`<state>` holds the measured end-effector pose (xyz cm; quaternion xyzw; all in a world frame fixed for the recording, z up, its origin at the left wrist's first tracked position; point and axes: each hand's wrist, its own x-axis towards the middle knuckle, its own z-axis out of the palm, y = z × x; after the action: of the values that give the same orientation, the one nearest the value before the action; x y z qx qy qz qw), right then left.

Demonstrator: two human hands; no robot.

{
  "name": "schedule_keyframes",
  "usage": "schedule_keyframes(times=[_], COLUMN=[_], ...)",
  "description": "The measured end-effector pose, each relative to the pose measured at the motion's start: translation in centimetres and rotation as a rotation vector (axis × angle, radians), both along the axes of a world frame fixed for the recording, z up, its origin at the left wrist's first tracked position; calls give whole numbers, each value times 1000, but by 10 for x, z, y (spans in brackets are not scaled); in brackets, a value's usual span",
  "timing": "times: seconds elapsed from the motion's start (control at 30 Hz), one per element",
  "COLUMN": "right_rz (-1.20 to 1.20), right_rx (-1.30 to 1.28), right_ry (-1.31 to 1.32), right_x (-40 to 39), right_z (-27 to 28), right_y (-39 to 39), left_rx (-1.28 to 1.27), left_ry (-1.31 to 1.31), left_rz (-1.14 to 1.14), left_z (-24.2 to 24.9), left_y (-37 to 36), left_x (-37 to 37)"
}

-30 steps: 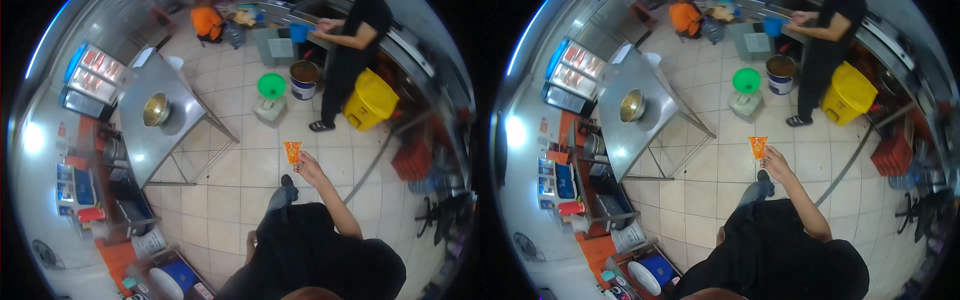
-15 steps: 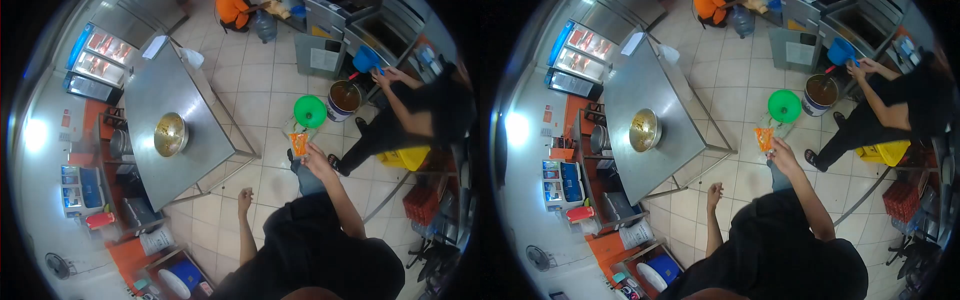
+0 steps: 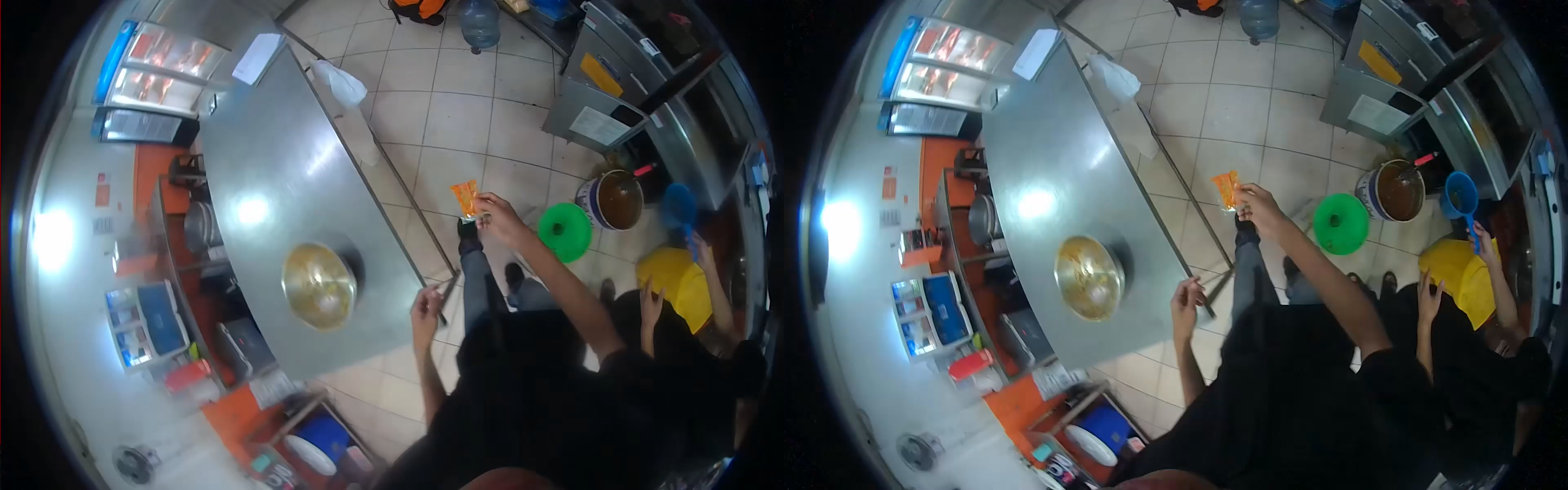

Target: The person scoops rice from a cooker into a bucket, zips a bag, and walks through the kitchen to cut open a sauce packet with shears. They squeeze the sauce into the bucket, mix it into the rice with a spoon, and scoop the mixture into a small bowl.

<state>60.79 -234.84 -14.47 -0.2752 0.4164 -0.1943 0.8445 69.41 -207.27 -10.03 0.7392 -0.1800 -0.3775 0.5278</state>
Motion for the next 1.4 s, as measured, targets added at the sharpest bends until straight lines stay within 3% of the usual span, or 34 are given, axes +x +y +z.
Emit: schedule_keyframes(times=[0.17,0.23,0.3,0.4,0.47,0.57,0.67,0.7,0.9,1.0,1.1,1.23,1.3,1.4], right_rz=[181,152,104,218,372,288,321,435,354,173,-18,-136,-269,-205], right_rx=[-313,-427,-754,-850,-524,-404,-541,-661,-337,-58,35,-5,-256,-204], right_ry=[82,187,369,311,450,406,219,397,716,739,781,679,486,468], right_x=[205,291,391,492,544,554,470,431,93,-37,-124,-204,-224,-238], right_z=[-46,-12,-18,6,1,-33,-74,-85,-174,-110,-70,-41,-27,-8], right_y=[-103,-141,-186,-239,-266,-298,-301,-295,-149,-56,28,100,131,181], left_rx=[12,90,173,186,243,276,232,219,97,21,-57,-137,-160,-183], left_ry=[98,134,125,123,74,82,89,97,2,-94,-164,-150,-116,-102], left_rz=[-7,27,69,164,153,157,82,68,-240,-426,-595,-714,-734,-782], left_z=[-15,2,15,22,20,29,31,30,26,21,23,21,26,47], left_y=[-54,-70,-76,-79,-83,-99,-124,-131,-173,-189,-195,-181,-159,-106], left_x=[77,102,124,149,165,180,195,199,206,190,152,72,18,-35])
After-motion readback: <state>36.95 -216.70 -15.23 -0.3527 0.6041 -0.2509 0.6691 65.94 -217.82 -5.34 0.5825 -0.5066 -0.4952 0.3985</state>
